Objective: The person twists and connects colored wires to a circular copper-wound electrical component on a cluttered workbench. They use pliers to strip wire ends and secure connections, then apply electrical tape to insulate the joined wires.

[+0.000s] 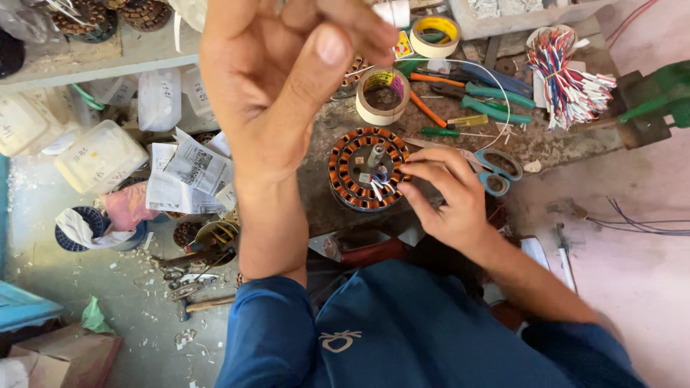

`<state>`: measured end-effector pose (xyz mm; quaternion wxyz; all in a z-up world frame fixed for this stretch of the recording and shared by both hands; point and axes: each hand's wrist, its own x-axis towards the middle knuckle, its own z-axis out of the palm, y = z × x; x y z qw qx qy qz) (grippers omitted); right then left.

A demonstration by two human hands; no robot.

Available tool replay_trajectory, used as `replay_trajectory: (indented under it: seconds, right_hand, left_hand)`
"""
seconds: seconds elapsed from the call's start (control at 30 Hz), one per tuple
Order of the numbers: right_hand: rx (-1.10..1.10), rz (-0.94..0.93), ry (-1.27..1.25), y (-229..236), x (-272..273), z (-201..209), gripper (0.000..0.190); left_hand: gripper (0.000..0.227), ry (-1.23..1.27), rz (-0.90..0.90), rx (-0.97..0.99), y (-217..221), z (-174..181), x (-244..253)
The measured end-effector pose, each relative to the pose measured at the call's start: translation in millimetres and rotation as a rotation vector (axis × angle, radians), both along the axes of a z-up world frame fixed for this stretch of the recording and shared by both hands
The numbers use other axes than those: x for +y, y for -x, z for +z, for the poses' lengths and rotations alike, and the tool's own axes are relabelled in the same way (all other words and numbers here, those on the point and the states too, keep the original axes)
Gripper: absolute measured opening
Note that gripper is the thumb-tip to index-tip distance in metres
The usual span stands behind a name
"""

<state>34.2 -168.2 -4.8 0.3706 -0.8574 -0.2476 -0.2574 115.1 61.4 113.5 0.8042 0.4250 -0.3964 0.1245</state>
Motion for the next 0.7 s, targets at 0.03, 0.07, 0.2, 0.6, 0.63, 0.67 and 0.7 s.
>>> replay_trajectory:
  seconds: [0.03,0.07,0.2,0.6,0.63,0.67,0.7]
  right_hand:
    - [0.029,-0.041,-0.088,6.8,1.2,-12.6,0.03]
    - [0.061,-0.082,-0.177,14.0,4.1,-26.1,0.033]
    - [0.258,0.148,-0.701,26.4,21.4,-74.1,0.057]
    - [0.296,0.127,-0.377,-15.5,33.1,-81.1,0.126]
    - [0.302,0.207,-0.327,-27.6,25.2,-73.5,0.126]
    - [0.308,0.28,-0.279,-42.6,15.5,-64.7,0.125]
    - [0.314,0.354,-0.232,-55.1,7.6,-55.8,0.125]
  left_hand:
    - [0.035,-0.059,0.061,0.018,5.7,-3.2,2.5]
    - [0.042,-0.122,0.118,0.036,11.8,-6.9,5.3]
    - [0.05,-0.552,0.37,0.036,28.6,-26.9,2.4]
    - [0.012,-0.806,0.697,-0.004,41.5,-53.4,-14.8]
    - [0.011,-0.81,0.738,-0.016,42.2,-54.5,-17.0]
    - [0.011,-0.799,0.777,0.002,42.3,-56.1,-20.3]
    - [0.01,-0.788,0.815,0.021,41.4,-57.9,-25.1]
